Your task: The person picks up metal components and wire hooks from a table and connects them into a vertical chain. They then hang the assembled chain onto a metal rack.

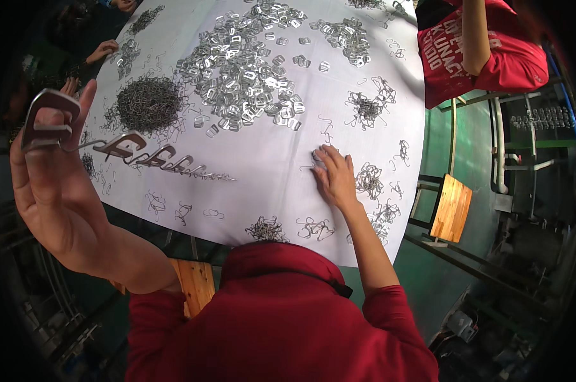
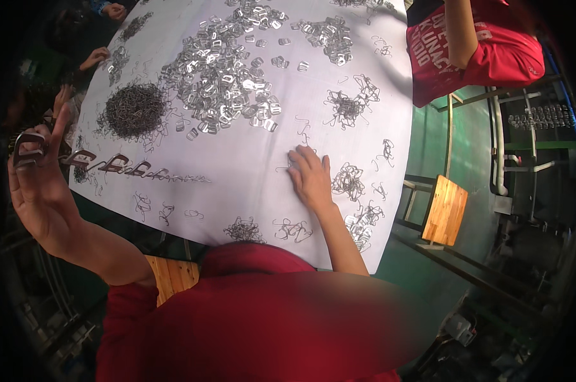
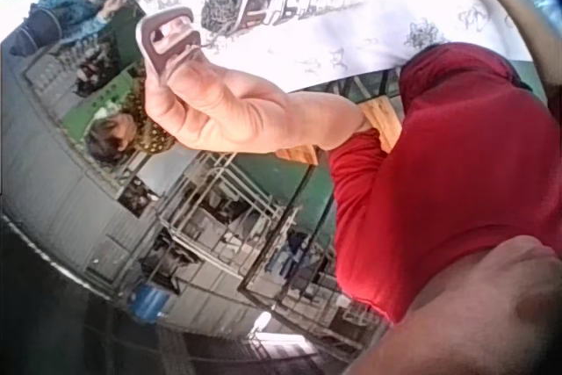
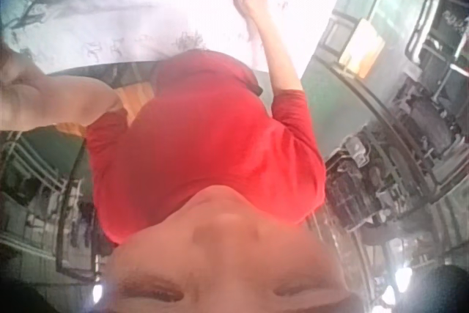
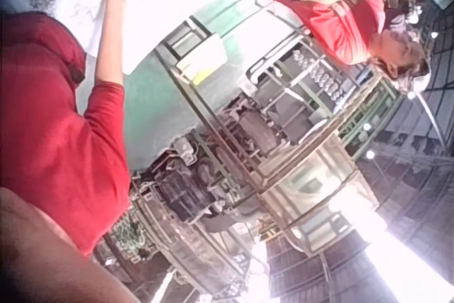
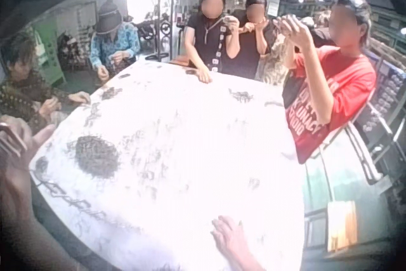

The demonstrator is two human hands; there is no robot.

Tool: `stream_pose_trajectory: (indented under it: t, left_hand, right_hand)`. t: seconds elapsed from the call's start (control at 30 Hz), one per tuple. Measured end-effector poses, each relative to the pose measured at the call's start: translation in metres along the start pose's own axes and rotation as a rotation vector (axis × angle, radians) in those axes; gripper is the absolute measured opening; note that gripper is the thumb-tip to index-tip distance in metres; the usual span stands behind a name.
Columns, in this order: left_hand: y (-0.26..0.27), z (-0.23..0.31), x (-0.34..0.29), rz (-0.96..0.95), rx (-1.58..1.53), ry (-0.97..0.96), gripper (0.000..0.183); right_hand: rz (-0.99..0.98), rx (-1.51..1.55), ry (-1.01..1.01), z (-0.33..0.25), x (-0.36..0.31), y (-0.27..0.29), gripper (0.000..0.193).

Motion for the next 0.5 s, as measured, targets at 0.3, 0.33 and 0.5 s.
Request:
stream_pose_trajectory:
  t: [0.3, 0.33, 0.5]
  left_hand:
    - [0.007, 0.015, -0.004, -0.010, 0.012, 0.024, 0.026]
    - [0.004, 0.017, -0.004, -0.005, 0.015, 0.024, 0.026]
    - [0.000, 0.017, -0.009, 0.003, 0.030, 0.028, 0.025]
  right_hand:
    - [0.039, 0.091, -0.271, 0.042, 0.118, 0.021, 0.012]
    - [-0.027, 0.043, -0.286, 0.046, 0.125, 0.020, 0.011]
    - [-0.180, -0.170, -0.196, 0.048, 0.132, 0.014, 0.011]
Point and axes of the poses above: each hand's wrist, its own x-axis towards the middle knuckle, its own y-axis out of the back of the hand, z = x × y, the point moved 1 cm from there along x, towards the middle knuckle, and after that the axes turned 7 degrees about x, right-handed, at the moved point
